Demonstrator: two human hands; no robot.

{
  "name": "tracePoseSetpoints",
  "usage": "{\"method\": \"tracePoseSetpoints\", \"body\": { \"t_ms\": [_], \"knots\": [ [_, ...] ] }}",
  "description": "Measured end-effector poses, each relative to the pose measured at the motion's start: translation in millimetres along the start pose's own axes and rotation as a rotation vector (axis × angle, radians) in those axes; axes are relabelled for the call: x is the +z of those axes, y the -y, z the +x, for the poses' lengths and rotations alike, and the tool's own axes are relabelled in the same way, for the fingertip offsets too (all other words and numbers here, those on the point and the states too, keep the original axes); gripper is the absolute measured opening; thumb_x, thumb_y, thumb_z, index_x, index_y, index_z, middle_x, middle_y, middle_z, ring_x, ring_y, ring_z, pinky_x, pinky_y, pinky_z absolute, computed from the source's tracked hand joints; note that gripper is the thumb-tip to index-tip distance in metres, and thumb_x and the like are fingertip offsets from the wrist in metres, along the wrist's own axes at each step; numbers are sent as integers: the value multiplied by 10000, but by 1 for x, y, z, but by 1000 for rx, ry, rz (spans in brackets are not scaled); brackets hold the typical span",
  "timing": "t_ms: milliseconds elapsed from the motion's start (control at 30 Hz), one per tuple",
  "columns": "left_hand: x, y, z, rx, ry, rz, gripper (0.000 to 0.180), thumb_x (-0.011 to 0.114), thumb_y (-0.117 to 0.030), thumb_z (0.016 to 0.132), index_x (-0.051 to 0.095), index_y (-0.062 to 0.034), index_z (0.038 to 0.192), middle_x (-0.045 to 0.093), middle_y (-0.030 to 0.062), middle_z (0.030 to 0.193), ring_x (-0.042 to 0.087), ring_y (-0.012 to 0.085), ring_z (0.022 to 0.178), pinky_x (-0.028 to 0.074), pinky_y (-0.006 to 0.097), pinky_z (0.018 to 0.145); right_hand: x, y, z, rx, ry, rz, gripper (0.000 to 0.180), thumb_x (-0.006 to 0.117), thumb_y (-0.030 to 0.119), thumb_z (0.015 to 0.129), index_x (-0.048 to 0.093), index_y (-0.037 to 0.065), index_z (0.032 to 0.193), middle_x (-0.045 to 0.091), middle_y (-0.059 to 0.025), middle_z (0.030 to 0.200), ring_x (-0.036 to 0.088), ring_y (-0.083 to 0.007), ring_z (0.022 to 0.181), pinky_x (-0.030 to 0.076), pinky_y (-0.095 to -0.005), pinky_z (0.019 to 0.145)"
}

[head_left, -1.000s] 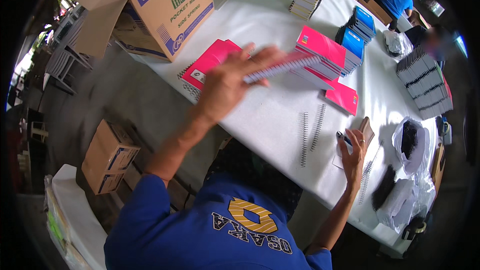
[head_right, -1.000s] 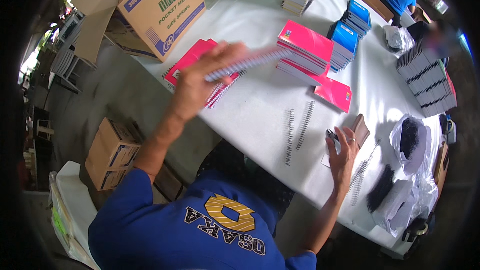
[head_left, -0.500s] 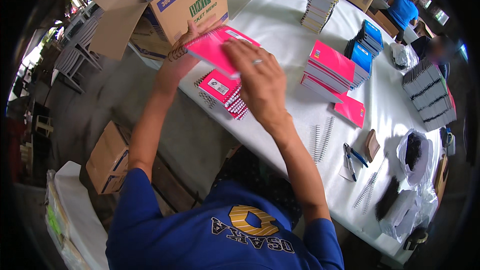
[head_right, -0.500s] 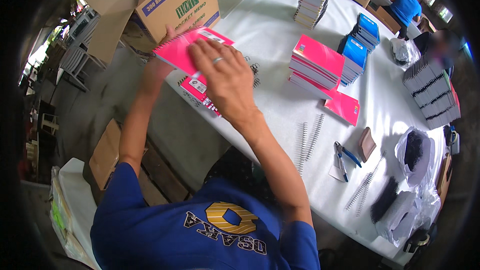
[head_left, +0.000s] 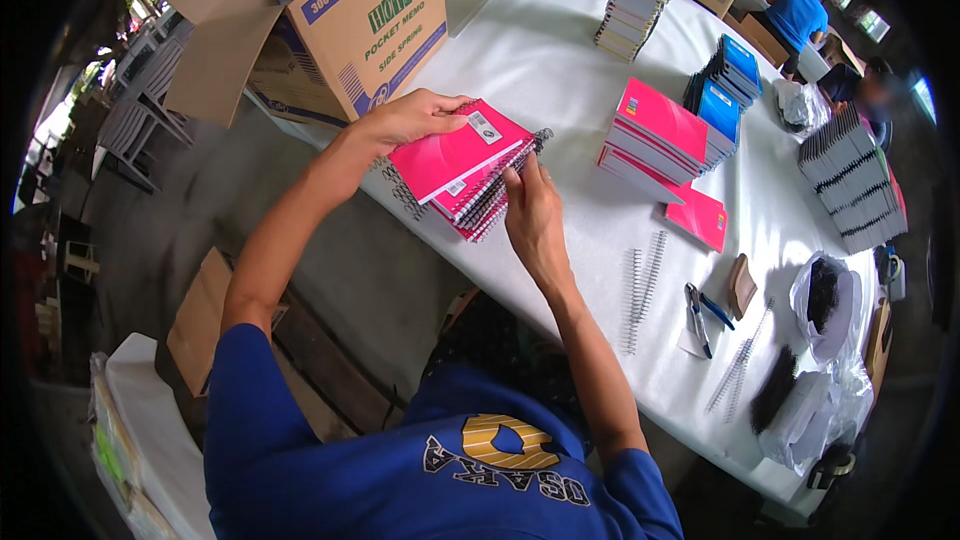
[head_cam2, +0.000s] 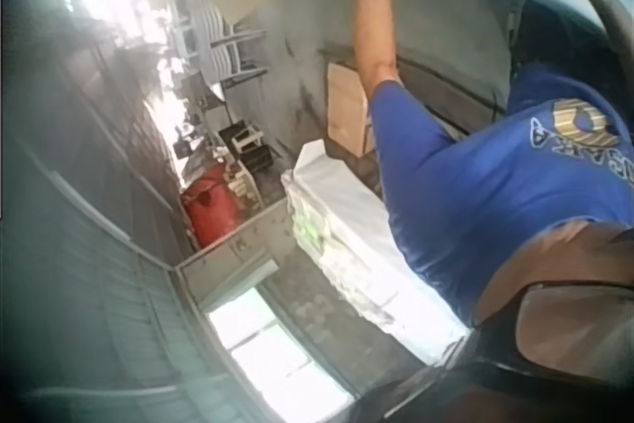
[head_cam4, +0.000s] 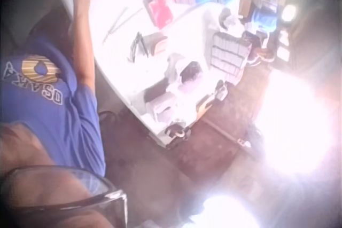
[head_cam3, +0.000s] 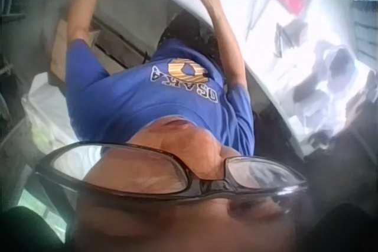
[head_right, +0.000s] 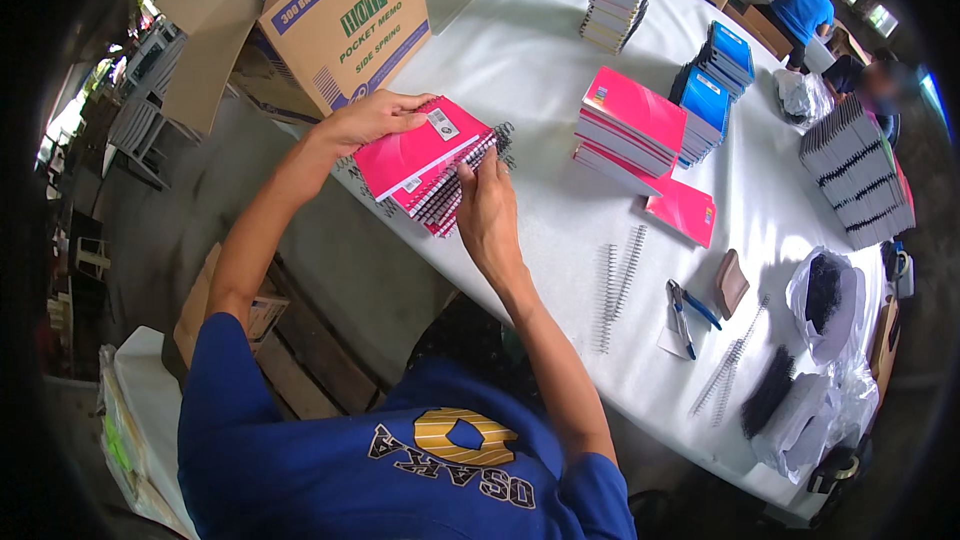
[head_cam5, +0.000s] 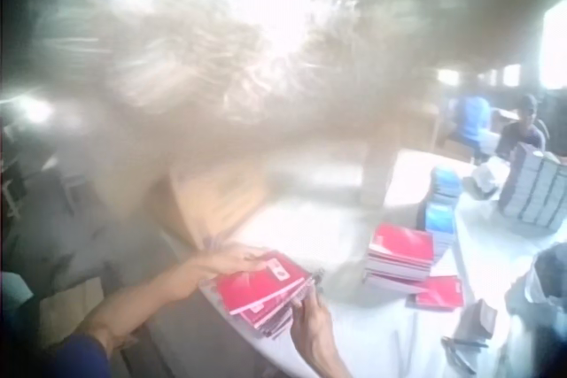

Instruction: The person assembles spiral notebooks. They align a notebook, insert a metal spiral through the punched holes by hand, and then use pliers to clip or bend the wire ends before stacking the finished notebook.

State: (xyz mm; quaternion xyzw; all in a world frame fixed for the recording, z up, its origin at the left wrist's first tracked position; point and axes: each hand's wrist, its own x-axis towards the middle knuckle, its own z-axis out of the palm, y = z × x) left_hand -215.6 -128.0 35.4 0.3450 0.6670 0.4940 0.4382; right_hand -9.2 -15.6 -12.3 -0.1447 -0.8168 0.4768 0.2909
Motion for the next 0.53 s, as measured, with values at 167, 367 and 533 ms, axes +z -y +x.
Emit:
{"method": "tracePoseSetpoints", "body": {
  "t_ms": [167, 367, 533],
  "knots": [
    [15, -3, 8, -51, -189, 422, 590, 540, -232, 1012, 307, 50, 1475, 566, 144, 1324, 573, 137, 1143, 487, 266, 951, -4, -7, 15, 2, 4, -127, 332, 507, 126, 993, 470, -107, 1227, 570, -296, 1004, 589, -437, 888, 474, -476, 747],
    [-3, 1, -2, -100, 148, -295, 671, 369, -504, 1027, 361, 16, 1450, 548, 168, 1341, 553, 205, 1224, 476, 335, 1017, 1, 9, -27, 1, -69, 146, 313, 665, 65, 901, 466, -29, 1125, 557, -139, 809, 538, -227, 681, 458, -356, 614],
    [11, -1, -5, -161, 136, -217, 673, 358, -509, 1024, 359, 13, 1449, 507, 161, 1388, 533, 207, 1251, 478, 345, 1019, 25, 19, -30, -22, -49, 190, 406, 715, 96, 878, 443, 3, 1165, 557, -85, 756, 514, -193, 639, 456, -320, 601]
  ]
}}
